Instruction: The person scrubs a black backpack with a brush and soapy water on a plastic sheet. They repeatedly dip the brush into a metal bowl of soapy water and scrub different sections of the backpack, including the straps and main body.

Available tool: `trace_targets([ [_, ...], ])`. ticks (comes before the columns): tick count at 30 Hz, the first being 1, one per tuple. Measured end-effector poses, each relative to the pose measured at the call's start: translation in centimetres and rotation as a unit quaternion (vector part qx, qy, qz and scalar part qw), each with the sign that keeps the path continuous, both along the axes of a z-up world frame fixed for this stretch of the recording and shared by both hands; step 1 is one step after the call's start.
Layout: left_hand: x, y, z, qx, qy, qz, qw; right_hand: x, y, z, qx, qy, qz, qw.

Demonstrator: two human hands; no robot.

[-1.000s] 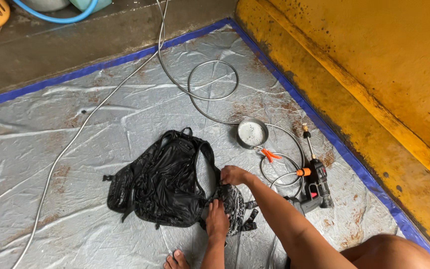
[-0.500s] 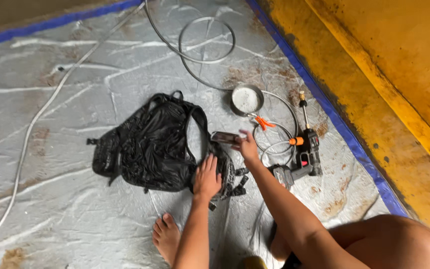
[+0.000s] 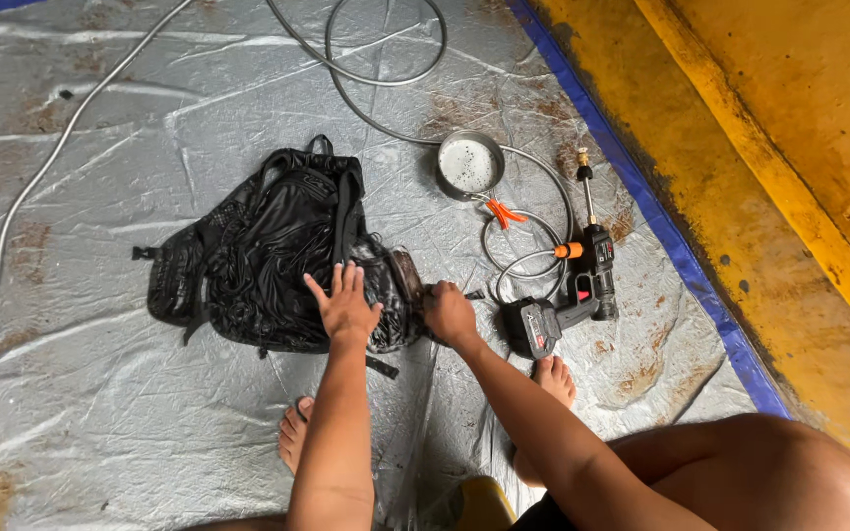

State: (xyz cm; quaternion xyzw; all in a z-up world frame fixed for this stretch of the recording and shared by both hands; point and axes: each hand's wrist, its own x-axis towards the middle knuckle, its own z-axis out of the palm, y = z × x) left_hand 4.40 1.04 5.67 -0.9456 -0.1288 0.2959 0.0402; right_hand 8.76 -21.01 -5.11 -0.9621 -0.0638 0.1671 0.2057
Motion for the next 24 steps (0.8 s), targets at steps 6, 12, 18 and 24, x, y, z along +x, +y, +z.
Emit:
trace_targets([
  [6, -1.5, -2.2, 0.7, 0.021, -0.152, -0.132, 0.979, -0.7, 4.2, 8.2, 0.107, -0.022, 0.020, 0.994],
  [12, -1.8, -3.3, -3.9, -0.216, -0.072, -0.078, 0.971, 2.2, 5.3, 3.7, 0.036, 0.009, 0.098, 0.994],
  [18, -1.4, -2.5, -0.7, -0.198, -0.076, 0.042, 0.976, 6.4, 0.5, 2.5, 0.107, -0.022, -0.063, 0.992],
  [24, -1.6, -1.1, -5.1, -0.164, -0.093, 0.066, 0.980, 1.0, 2.3, 10.9, 0.190, -0.079, -0.051, 0.977],
])
